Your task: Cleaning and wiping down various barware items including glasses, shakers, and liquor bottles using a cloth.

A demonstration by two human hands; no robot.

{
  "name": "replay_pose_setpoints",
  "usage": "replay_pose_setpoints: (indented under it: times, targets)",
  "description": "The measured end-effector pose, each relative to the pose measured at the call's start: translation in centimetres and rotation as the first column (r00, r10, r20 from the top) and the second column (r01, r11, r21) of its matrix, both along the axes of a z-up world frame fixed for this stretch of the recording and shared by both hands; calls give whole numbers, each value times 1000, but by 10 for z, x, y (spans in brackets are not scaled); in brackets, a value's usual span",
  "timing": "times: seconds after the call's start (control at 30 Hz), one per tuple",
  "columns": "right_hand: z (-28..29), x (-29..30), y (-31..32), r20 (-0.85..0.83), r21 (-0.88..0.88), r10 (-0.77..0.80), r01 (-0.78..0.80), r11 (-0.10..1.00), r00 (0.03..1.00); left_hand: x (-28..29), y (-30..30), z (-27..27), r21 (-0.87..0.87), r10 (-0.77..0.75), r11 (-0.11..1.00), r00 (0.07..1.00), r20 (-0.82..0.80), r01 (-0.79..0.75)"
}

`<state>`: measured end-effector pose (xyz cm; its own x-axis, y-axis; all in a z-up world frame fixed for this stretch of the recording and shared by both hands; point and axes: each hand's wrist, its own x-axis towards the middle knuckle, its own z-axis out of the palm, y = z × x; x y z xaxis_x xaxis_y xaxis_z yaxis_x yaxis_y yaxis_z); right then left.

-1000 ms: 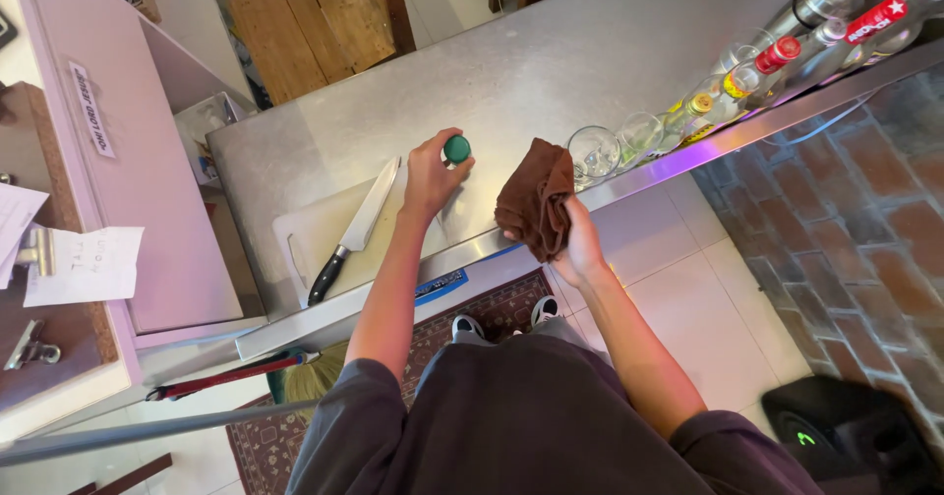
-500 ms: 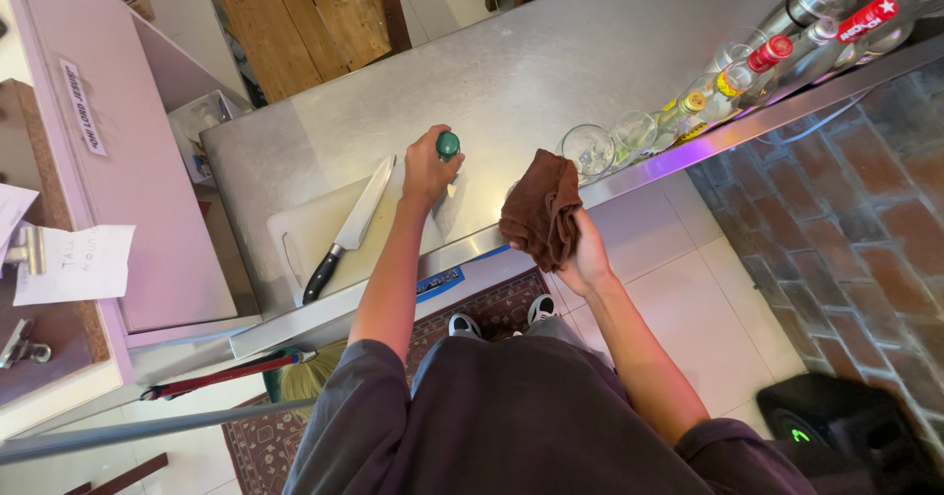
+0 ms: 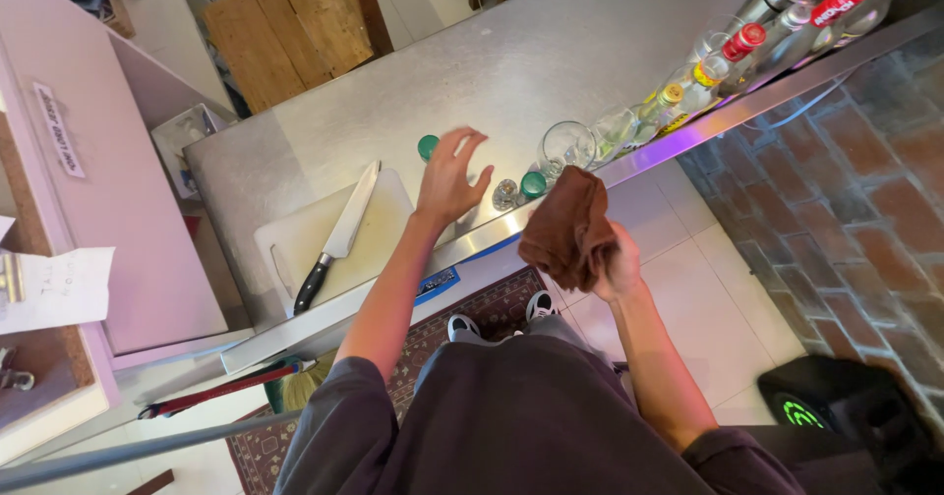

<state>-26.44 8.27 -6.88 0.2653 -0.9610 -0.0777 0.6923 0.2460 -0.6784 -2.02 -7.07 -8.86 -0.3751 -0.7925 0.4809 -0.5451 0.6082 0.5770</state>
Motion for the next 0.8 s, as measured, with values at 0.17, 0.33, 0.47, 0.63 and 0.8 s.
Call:
replay_pose_setpoints:
  times: [0.17,0.33,0.47,0.63,0.8]
  targets:
    - [-5,-20,13,289,-58,11,6,998,957,-17,0,-3,367,-217,907,976,-15,208]
    - [-9,-28,18,182,12,-88,87,996,979,-30,-5,-10,423,-298,877,948,109,227]
    - [1,-25,17,84,86,-123,116,990,989,-38,-8,-16,490,-290,859,930,224,150]
    - [-18,-29,15,76,164,-122,108,981,990,-38,-11,-41,512,-250,855,931,268,82]
    - [-14,-22,9,69,233,-109,91,968,992,-20,-10,-46,485,-176,870,975,134,90]
